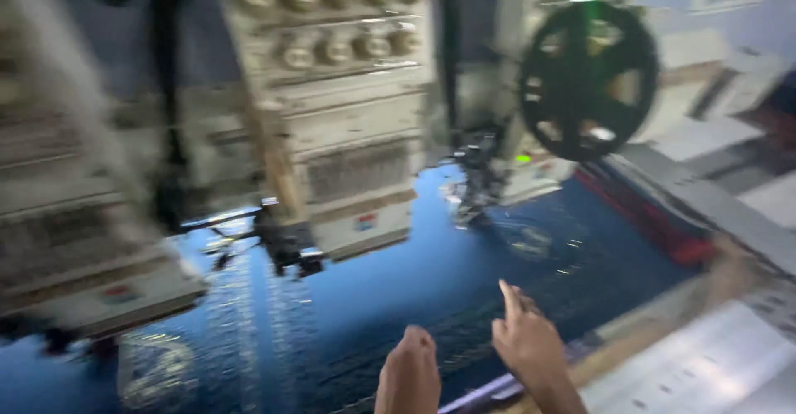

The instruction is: The person adjusts the settings and threads on multiple industrial embroidery machines, using their hands to thread needles and press buttons while the machines work on blue fabric.

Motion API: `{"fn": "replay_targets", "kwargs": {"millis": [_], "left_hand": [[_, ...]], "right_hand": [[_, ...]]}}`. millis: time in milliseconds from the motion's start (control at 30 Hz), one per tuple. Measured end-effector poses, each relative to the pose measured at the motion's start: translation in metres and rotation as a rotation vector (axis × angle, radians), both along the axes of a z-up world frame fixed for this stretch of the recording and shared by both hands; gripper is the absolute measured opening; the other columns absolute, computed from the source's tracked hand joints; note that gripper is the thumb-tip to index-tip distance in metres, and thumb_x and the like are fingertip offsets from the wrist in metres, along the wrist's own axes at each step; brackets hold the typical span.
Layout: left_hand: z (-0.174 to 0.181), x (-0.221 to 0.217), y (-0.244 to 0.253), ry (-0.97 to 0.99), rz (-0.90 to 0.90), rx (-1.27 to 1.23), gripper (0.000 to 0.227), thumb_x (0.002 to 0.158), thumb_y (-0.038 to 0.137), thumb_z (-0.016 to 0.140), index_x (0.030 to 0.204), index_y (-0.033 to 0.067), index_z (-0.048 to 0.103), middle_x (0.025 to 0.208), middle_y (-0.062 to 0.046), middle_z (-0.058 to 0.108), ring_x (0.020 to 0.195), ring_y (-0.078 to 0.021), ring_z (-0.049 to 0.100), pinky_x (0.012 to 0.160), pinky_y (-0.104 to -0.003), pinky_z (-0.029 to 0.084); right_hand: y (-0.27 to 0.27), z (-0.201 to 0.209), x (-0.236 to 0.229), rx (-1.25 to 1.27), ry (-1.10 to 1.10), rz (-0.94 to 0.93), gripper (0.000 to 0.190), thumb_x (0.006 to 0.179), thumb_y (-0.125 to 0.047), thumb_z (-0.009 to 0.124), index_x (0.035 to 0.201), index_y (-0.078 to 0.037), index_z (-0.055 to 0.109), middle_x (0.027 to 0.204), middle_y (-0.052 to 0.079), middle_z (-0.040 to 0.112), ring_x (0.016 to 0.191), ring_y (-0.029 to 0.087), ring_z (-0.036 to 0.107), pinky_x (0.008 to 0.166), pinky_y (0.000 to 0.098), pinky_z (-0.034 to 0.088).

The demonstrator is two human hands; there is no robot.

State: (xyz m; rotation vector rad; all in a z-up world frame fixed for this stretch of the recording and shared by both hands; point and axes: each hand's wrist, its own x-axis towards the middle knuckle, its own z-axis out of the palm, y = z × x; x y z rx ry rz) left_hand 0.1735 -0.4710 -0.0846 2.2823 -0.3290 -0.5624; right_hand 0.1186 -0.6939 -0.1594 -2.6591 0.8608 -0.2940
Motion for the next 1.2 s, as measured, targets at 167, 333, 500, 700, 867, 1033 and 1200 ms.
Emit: {"fn": "replay_targets", "kwargs": {"millis": [167, 333, 500, 700, 867, 1033, 1200], "left_hand": [[-0.090, 0.023, 0.148, -0.542, 0.174, 0.366, 0.015, 0.095, 0.032, 0.046, 0.080, 0.0305, 0.047, 0.070, 0.009, 0.051, 0.064, -0.0203, 0.065, 0.063, -0.035, 0.052], [-0.089, 0.045, 0.286, -0.260, 0.507, 0.343, 0.005, 0.085, 0.031, 0.056, 0.089, 0.0335, 0.055, 0.081, 0.014, 0.066, 0.078, -0.0161, 0.066, 0.080, -0.029, 0.047], [-0.126, 0.066, 0.379, -0.274, 0.470, 0.393, 0.016, 0.095, 0.035, 0.056, 0.111, 0.0382, 0.056, 0.093, 0.016, 0.067, 0.090, -0.0096, 0.069, 0.081, -0.028, 0.052], [-0.088, 0.076, 0.435, -0.485, 0.482, 0.491, 0.057, 0.095, 0.036, 0.062, 0.150, 0.0335, 0.045, 0.103, 0.009, 0.074, 0.091, -0.0142, 0.074, 0.082, -0.032, 0.060], [-0.064, 0.097, 0.467, -0.641, 0.474, 0.545, 0.052, 0.095, 0.029, 0.066, 0.145, 0.0223, 0.055, 0.094, 0.003, 0.074, 0.083, -0.0213, 0.075, 0.076, -0.037, 0.061], [-0.072, 0.120, 0.482, -0.870, 0.323, 0.624, 0.016, 0.093, 0.026, 0.068, 0.077, 0.0248, 0.067, 0.075, 0.003, 0.060, 0.075, -0.0212, 0.064, 0.072, -0.038, 0.052], [-0.061, 0.119, 0.482, -0.942, 0.231, 0.737, 0.016, 0.082, 0.017, 0.066, 0.073, 0.0230, 0.054, 0.073, -0.001, 0.052, 0.068, -0.0221, 0.057, 0.066, -0.038, 0.049]], "right_hand": [[0.087, -0.034, 0.026, -0.295, 0.000, 0.000, 0.062, 0.092, -0.053, 0.048, 0.150, -0.031, 0.049, 0.154, 0.014, 0.050, 0.137, 0.042, 0.052, 0.113, 0.0516, 0.044], [0.210, -0.052, 0.057, -0.293, -0.037, 0.255, 0.062, 0.089, -0.069, 0.048, 0.141, -0.038, 0.056, 0.155, 0.007, 0.047, 0.135, 0.042, 0.051, 0.106, 0.0641, 0.044], [0.347, 0.020, 0.074, -0.064, 0.261, 0.420, 0.060, 0.096, -0.069, 0.040, 0.153, -0.049, 0.037, 0.165, -0.010, 0.027, 0.152, 0.025, 0.026, 0.123, 0.0499, 0.025], [0.424, 0.000, 0.110, -0.199, 0.006, 0.500, 0.063, 0.097, -0.062, 0.044, 0.156, -0.041, 0.037, 0.165, -0.005, 0.031, 0.151, 0.030, 0.028, 0.121, 0.0526, 0.021], [0.447, 0.031, 0.122, -0.142, 0.120, 0.478, 0.061, 0.100, -0.060, 0.038, 0.158, -0.040, 0.032, 0.166, -0.008, 0.027, 0.154, 0.029, 0.021, 0.125, 0.0505, 0.019], [0.460, 0.036, 0.140, -0.202, 0.131, 0.443, 0.065, 0.099, -0.065, 0.039, 0.158, -0.038, 0.031, 0.165, -0.002, 0.029, 0.153, 0.037, 0.024, 0.123, 0.0551, 0.021], [0.472, 0.046, 0.153, -0.215, 0.141, 0.412, 0.061, 0.099, -0.060, 0.044, 0.156, -0.040, 0.037, 0.157, 0.000, 0.037, 0.143, 0.037, 0.036, 0.119, 0.0533, 0.031]]}}
